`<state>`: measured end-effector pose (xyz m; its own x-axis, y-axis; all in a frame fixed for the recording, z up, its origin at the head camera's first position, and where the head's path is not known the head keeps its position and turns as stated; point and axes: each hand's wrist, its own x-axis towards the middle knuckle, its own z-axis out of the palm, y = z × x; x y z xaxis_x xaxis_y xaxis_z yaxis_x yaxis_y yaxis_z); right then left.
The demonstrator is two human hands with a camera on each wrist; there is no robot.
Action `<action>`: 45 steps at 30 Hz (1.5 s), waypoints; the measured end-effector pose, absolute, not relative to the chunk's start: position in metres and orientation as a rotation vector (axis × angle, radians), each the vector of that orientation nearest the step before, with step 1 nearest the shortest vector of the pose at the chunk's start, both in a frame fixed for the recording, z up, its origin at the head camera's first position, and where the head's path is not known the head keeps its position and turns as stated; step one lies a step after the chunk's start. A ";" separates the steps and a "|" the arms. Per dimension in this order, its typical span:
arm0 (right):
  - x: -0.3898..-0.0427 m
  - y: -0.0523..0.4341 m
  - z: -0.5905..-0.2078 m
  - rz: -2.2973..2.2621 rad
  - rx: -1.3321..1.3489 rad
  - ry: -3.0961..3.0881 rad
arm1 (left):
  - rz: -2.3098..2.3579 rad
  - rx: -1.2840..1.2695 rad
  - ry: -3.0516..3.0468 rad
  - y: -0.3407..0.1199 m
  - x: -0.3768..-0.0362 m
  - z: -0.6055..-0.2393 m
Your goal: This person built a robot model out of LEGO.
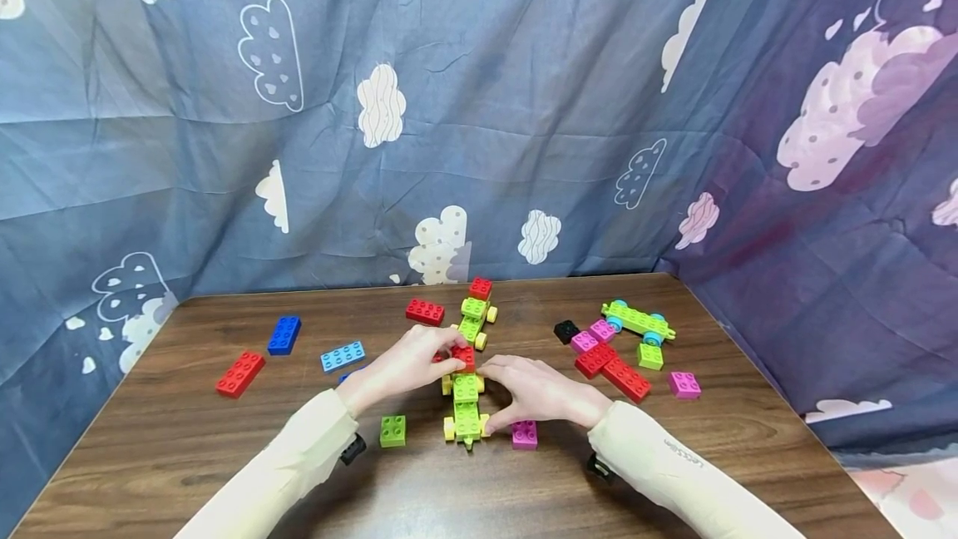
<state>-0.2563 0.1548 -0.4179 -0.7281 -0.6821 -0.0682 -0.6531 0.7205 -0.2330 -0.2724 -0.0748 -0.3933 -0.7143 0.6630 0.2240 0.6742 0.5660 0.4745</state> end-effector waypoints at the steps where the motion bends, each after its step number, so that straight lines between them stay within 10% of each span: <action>1: -0.256 0.155 -0.418 -0.293 -1.087 2.775 | -0.865 -1.167 -2.771 -0.075 -0.272 -0.393; 45: -0.263 0.153 -0.414 -0.664 -1.086 2.786 | -1.047 -0.974 -2.779 -0.075 -0.267 -0.400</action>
